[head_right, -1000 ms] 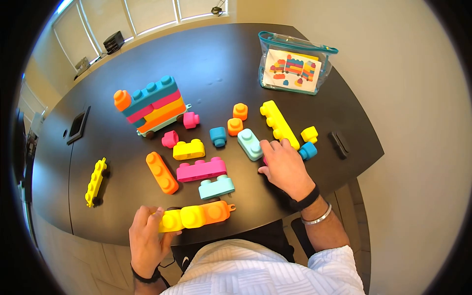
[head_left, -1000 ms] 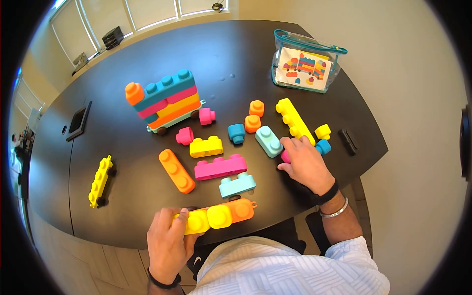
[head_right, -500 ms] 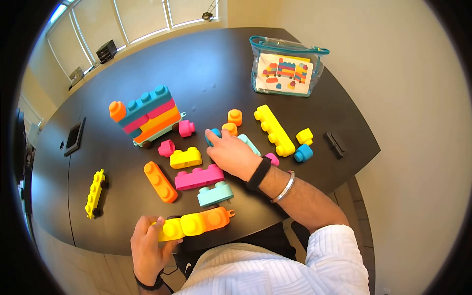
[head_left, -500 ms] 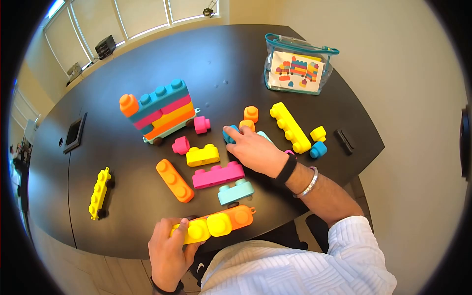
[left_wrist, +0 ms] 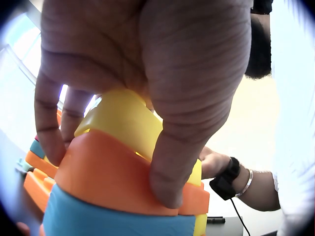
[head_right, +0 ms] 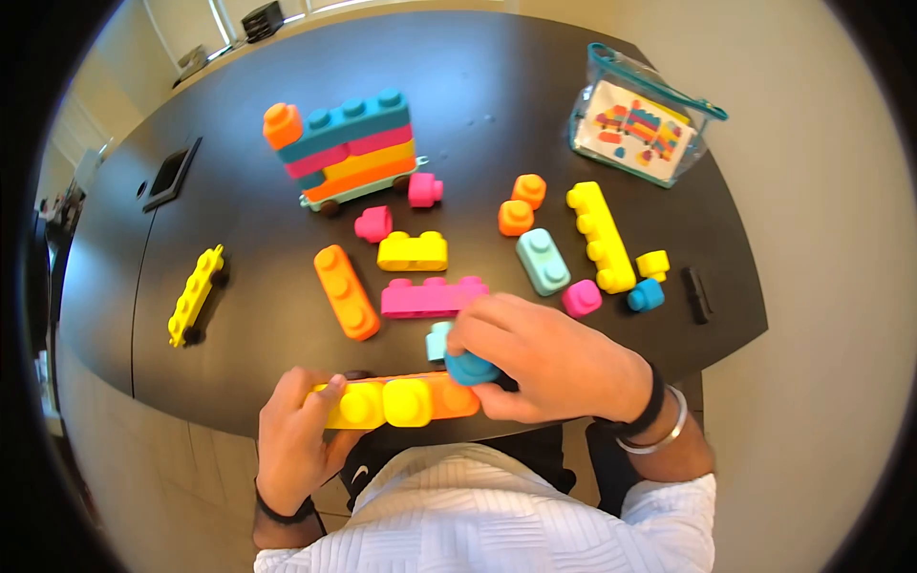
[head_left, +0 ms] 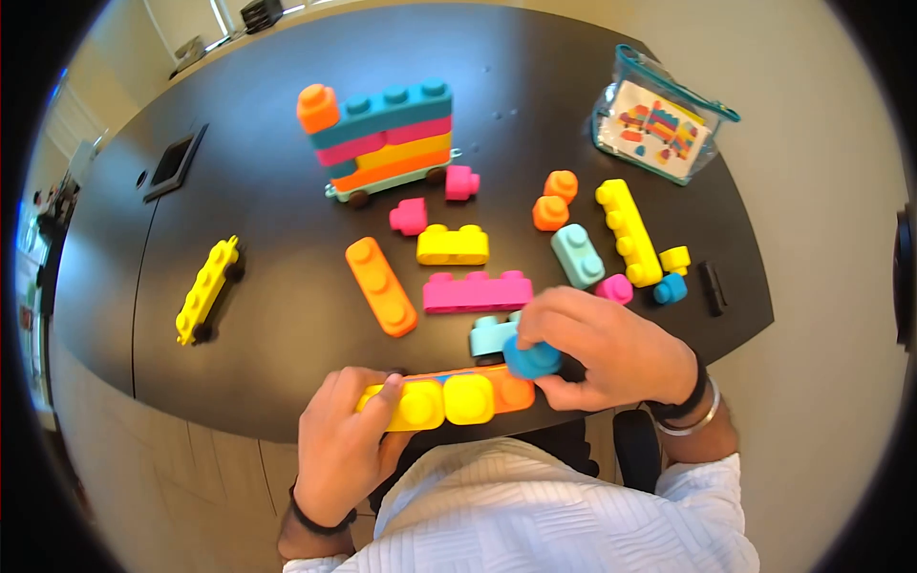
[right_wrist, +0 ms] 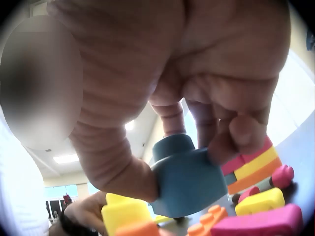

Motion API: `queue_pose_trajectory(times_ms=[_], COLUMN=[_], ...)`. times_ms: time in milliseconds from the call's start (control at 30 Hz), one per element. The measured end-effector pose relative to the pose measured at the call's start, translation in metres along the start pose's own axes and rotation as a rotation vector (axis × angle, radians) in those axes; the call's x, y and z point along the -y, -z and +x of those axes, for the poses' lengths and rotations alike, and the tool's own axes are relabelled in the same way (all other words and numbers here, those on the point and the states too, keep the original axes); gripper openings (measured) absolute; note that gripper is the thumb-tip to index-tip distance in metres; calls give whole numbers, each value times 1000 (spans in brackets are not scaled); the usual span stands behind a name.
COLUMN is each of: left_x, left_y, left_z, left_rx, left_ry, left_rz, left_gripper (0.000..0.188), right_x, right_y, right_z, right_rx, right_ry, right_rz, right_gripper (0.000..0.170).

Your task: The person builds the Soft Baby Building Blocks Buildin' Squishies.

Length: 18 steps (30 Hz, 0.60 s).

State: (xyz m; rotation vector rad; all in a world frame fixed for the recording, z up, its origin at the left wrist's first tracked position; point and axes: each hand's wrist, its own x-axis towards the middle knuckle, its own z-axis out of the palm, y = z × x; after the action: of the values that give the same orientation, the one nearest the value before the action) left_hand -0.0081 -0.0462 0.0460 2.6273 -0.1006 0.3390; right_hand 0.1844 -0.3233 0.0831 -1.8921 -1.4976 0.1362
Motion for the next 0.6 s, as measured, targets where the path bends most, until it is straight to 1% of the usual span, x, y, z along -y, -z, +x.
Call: queue_pose_trajectory(times_ms=[67,100,167,200,267,367,433,467,500,567,600], left_x=[3,4,1,-1,-2,-1,-3,-4,-4,-5,-6], left_y=[-3,-3,-4,-4,-3,-2,-2,-2,-3,-4,-3], left_z=[-1,0,1,0,1,0,-1,-1,0,0,1], left_rx=[-13,-19,-39,-42,-11,-13,-6,-6,-7,-6,-6], left_ry=[-28,-17,-53,-50,-15,-19,-6,10,-4,-14,-25], left_rz=[-24,-27,14,13,3,5,-1,3,1,2,1], left_gripper=[49,49,57,57,48,49,50,51,51,52,52], right_x=[7,13,26,25,18,26,31,31,26,10,1], right_y=[1,1,2,-7,-25,-33,-38,-38,-36,-24,-12], right_z=[-8,-8,-13,-13,-14,-18,-22,-24,-27,-30,-29], right_rx=[49,62,13,64,65,98,73,115,106,142,108], right_ry=[-87,-82,-39,-48,-66,-113,-95,-90,-96,-84,-111], right_rz=[70,72,66,36,43,10,-131,-181,-191,30,65], right_gripper=[39,39,40,44,46,48,55,59,59,68,83])
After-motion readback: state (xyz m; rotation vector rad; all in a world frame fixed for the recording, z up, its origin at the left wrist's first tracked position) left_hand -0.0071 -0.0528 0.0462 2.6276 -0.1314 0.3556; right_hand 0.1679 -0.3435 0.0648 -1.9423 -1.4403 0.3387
